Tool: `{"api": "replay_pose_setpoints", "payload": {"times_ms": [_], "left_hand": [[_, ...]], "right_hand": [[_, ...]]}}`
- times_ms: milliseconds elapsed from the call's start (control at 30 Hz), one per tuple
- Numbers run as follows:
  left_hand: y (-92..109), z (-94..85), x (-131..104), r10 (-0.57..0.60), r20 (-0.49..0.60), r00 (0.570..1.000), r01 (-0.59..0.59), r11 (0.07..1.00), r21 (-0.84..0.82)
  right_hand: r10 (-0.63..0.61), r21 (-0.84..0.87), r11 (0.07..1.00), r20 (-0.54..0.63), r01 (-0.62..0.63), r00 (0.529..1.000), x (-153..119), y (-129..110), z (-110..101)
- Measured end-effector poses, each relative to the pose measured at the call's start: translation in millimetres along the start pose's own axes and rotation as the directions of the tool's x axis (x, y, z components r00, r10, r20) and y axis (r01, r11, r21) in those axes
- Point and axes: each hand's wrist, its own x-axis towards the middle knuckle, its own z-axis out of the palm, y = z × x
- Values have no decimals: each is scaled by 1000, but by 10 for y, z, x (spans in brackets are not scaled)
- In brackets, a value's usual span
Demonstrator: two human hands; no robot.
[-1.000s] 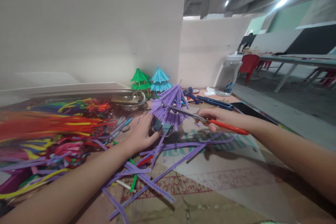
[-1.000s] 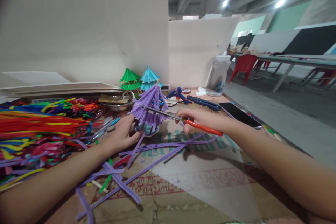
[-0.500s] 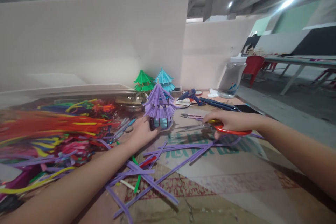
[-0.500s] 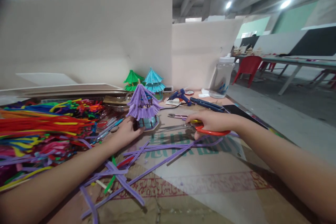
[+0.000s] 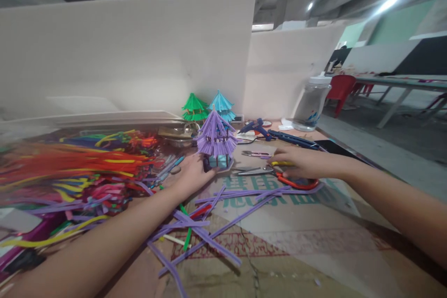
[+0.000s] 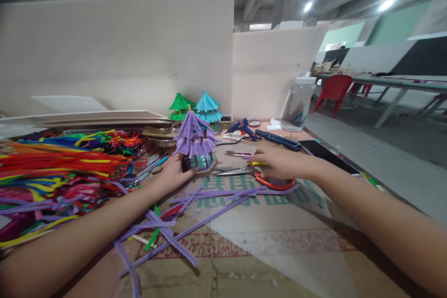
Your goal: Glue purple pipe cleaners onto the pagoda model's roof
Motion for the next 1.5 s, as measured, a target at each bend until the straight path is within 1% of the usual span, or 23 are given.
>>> {"api": "replay_pose_setpoints", "payload": {"times_ms": [100,167,200,233,300,367,400,467,533,600,700,800,867,967,1033,1100,1167,1233,1333,1433,1500], "left_hand": [[-13,13,-5,11,-16,1000,-11,1000,6],[-16,18,-6,14,-19,1000,-14,1000,2],[-15,19,-5,18,-17,1000,-18,1000,-5],[-14,19,-4,23,-19,1000,-24,1000,-8],[-13,20,1,32,-19,999,-32,999,-9],[-14,21,7,28,-15,1000,-28,1000,-6],[-14,20,10,26,-13,1000,-26,1000,-5],[-13,15,15,36,-7,999,-36,999,-11],[-7,4,15,51,-7,999,-51,999,-16],[3,-8,12,55,-15,998,-56,998,-16],[16,-18,10,67,-22,997,-68,997,-32],[9,-8,23,85,-10,996,-85,994,-67],[-8,5,37,88,-4,996,-88,991,-98],[-46,25,49,66,-22,998,-69,982,-178],[-73,33,47,48,-31,998,-54,969,-240],[-95,37,37,38,-19,999,-42,961,-274],[-106,37,24,31,-14,999,-34,961,-274],[-108,36,14,32,-32,999,-39,965,-260],[-104,40,10,54,-58,997,-67,965,-253],[-96,43,12,51,-67,996,-68,961,-269],[-90,39,7,28,-69,997,-45,961,-273]], "right_hand": [[11,-14,1000,-42,-12,999,38,-225,-17],[23,-12,1000,-107,-25,994,102,-421,43],[7,-14,1000,-129,-9,992,147,-525,91],[-41,-33,999,-156,36,987,199,-629,144],[-134,-103,987,-148,120,980,321,-830,246],[-231,-112,970,-137,216,963,451,-1009,315],[-266,-99,962,-129,255,955,513,-1086,336],[-348,-17,937,-112,348,931,623,-1208,368],[-396,51,914,-113,403,911,710,-1275,414],[-409,28,910,-114,414,906,771,-1287,491],[-410,-97,912,-136,399,902,809,-1237,625],[-415,-202,905,-228,374,881,766,-1172,679],[-418,-259,902,-318,346,851,707,-1147,648],[-420,-288,905,-475,314,773,621,-1127,531],[-391,-282,919,-567,275,724,584,-1112,427],[-337,-267,940,-630,213,700,566,-1089,313],[-281,-256,956,-669,142,688,570,-1062,200],[-232,-258,964,-691,66,685,603,-1040,105],[-183,-279,960,-695,-26,696,711,-1031,17],[-167,-295,954,-676,-55,718,839,-1041,-27],[-146,-268,962,-676,-55,723,889,-1038,-50]]}}
